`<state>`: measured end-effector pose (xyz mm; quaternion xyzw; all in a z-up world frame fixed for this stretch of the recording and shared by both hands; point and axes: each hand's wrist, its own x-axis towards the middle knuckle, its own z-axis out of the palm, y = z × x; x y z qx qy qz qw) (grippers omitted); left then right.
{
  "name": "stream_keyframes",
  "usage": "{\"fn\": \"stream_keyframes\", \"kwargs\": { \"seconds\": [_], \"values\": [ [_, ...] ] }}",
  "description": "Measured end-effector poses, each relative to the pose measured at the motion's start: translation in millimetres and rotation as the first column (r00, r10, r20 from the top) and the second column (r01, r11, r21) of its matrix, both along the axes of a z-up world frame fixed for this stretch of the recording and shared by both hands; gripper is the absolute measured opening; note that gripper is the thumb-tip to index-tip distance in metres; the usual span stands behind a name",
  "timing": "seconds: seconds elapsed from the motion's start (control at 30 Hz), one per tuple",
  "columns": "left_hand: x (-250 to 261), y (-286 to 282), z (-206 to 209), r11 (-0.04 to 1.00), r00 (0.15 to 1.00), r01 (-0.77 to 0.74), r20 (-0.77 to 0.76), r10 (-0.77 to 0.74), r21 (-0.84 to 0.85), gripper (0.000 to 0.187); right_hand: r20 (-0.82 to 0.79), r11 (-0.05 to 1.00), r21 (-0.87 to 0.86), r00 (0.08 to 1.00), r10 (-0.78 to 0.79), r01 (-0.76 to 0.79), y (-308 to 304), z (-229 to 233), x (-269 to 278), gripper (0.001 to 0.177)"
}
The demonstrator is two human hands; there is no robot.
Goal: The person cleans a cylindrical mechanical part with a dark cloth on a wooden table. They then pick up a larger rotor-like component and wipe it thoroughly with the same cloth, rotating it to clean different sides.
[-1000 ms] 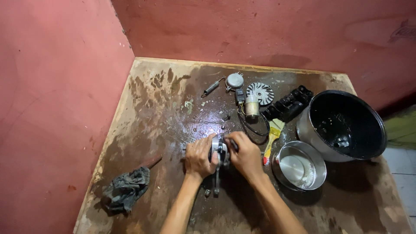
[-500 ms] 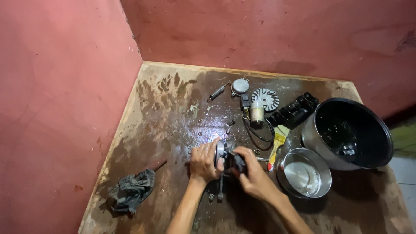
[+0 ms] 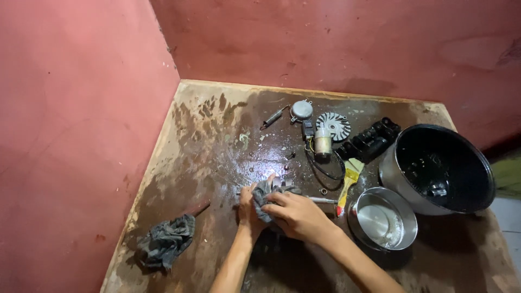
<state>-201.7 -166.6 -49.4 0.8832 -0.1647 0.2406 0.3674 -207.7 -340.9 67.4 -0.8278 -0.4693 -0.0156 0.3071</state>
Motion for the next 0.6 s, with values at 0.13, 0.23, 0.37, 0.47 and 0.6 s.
{"fn": "stream_keyframes", "kwargs": {
  "seconds": [0.13,0.23,0.37,0.47,0.6],
  "values": [
    [6.0,-5.6,-2.4,0.997,0.956,-0.029,0.292,0.006,0.075,0.044,0.163,0.966,0.103,0.954,-0.253,0.239,7.5,-1.2,15.3,0.036],
    [6.1,-5.6,-41.1,0.985,0.981,-0.108,0.175,0.084,0.135,0.029,0.025,0.844,0.194,0.858,-0.514,0.500,16.6,-4.9,11.0,0.030],
    [6.8,-3.7,-47.6,0.992,0.989,-0.110,0.103,0.102,0.067,0.037,0.101,0.956,0.127,0.955,-0.277,0.264,9.4,-3.3,5.0,0.036],
    [3.6,-6.1,-13.1,0.992,0.975,-0.111,0.201,0.096,0.064,0.041,0.019,0.902,0.159,0.913,-0.408,0.401,2.8,-15.4,16.5,0.037],
    [6.8,-6.0,-32.8,0.985,0.989,-0.085,0.129,0.066,0.153,0.026,0.040,0.894,0.257,0.920,-0.390,0.367,7.2,-11.3,9.3,0.037]
  ]
}}
